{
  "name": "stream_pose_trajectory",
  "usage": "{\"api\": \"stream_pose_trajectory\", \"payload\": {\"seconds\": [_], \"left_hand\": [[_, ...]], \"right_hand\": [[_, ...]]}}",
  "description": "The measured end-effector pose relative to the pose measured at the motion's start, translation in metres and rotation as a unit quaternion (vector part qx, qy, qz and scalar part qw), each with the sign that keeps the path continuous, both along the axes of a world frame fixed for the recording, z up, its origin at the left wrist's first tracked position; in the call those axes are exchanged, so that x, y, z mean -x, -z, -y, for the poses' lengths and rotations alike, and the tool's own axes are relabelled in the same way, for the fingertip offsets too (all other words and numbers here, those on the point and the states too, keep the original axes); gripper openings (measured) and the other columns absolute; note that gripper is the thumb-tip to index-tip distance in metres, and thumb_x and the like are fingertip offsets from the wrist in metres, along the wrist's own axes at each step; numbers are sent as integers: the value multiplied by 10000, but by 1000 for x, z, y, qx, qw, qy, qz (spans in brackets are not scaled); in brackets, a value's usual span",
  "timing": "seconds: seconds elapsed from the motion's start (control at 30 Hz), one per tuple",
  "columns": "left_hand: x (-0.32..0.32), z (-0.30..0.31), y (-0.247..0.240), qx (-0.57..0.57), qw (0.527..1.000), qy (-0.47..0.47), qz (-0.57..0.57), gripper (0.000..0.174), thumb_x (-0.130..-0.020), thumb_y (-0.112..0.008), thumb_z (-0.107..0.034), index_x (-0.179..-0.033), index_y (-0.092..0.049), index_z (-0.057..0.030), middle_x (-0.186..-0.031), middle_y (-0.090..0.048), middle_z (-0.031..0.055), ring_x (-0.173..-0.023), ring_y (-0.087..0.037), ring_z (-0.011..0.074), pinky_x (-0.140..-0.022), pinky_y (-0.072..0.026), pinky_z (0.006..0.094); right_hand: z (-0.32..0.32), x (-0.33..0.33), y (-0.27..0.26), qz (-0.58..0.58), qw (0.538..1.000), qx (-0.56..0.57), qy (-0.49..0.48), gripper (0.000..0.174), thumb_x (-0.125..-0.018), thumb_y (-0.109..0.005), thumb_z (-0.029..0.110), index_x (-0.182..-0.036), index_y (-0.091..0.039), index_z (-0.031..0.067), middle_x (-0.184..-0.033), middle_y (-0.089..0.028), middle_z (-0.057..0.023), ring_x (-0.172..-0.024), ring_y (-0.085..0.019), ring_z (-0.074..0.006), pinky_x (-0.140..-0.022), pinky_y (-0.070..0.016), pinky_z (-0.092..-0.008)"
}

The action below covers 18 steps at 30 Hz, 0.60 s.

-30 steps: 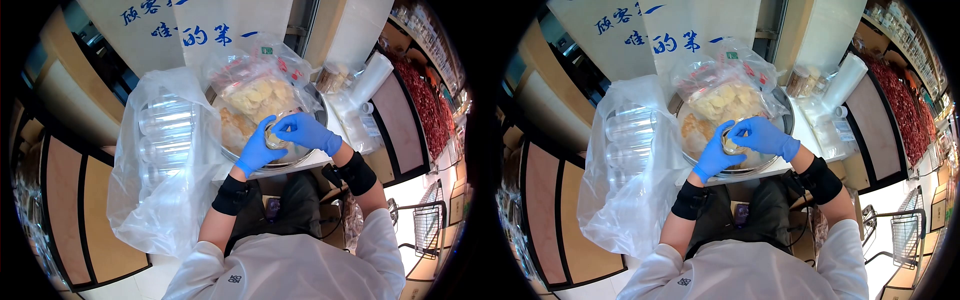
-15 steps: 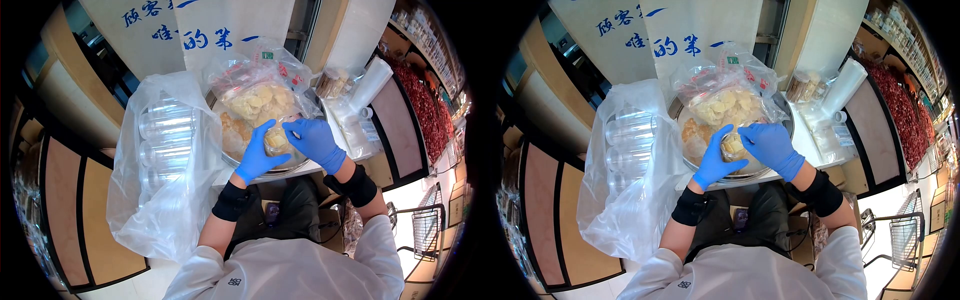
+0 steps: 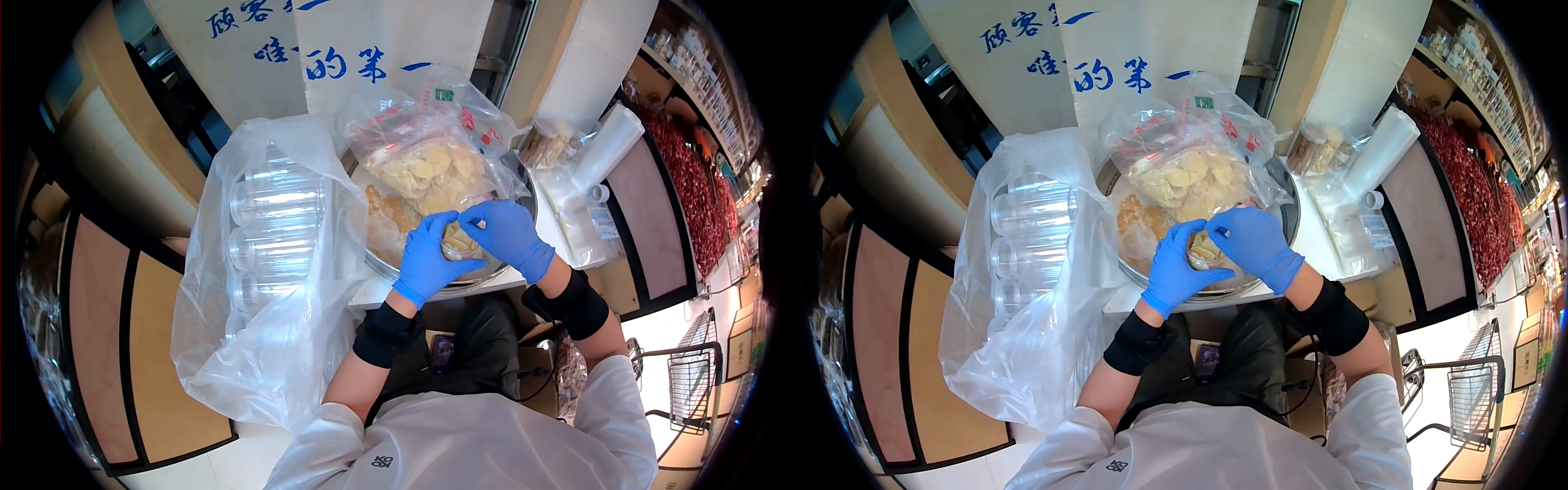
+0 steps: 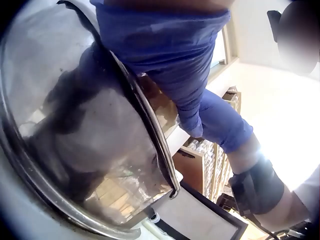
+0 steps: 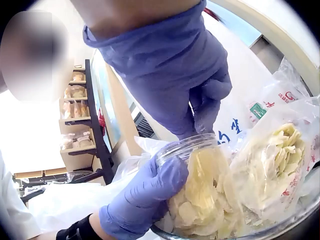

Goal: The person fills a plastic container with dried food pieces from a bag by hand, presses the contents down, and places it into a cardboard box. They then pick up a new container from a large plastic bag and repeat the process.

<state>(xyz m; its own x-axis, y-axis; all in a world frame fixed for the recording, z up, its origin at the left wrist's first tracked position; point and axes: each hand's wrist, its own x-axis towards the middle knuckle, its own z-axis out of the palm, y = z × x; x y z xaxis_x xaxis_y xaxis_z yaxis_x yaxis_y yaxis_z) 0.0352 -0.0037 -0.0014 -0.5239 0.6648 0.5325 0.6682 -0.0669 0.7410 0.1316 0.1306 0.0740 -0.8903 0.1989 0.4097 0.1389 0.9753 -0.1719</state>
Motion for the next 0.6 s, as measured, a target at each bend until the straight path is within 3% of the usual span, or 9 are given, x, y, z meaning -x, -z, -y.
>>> {"api": "stream_pose_trajectory", "payload": {"seconds": [0.07,0.23,0.37,0.43,0.6], "left_hand": [[-2,0,0,7,1000,-22,-18,834,-566,-904,-384,-1239,-522,-74,-1124,-592,132,-1049,-576,313,-922,-449,398],[-2,-2,2,-9,1000,-19,12,821,-594,-881,-396,-1249,-512,-67,-1129,-593,142,-1045,-583,316,-923,-433,411],[-2,-5,4,5,999,-35,-1,800,-631,-850,-399,-1266,-503,-57,-1122,-601,151,-1034,-596,317,-922,-426,422],[-3,-5,4,5,999,-35,6,782,-632,-852,-382,-1260,-507,-67,-1118,-604,147,-1040,-590,316,-924,-433,415],[-2,-6,4,-16,999,-48,-13,774,-643,-838,-407,-1261,-526,-62,-1118,-600,151,-1030,-597,308,-917,-426,417]], "right_hand": [[-1,2,4,-3,1000,13,-2,80,-801,-640,210,-814,-714,183,-725,-658,-38,-689,-630,-262,-605,-500,-366],[6,9,3,46,992,-117,-10,121,-829,-592,205,-819,-712,198,-734,-660,-53,-700,-639,-265,-749,-491,-394],[3,14,-2,111,992,-50,23,135,-841,-576,201,-806,-706,185,-728,-653,-59,-691,-642,-274,-788,-476,-409],[1,14,2,74,991,-114,-2,79,-805,-615,210,-754,-671,187,-729,-632,-51,-675,-629,-284,-559,-488,-397],[-2,10,5,20,999,-31,0,56,-780,-666,205,-747,-669,159,-767,-633,-45,-718,-634,-276,-595,-492,-373]]}}
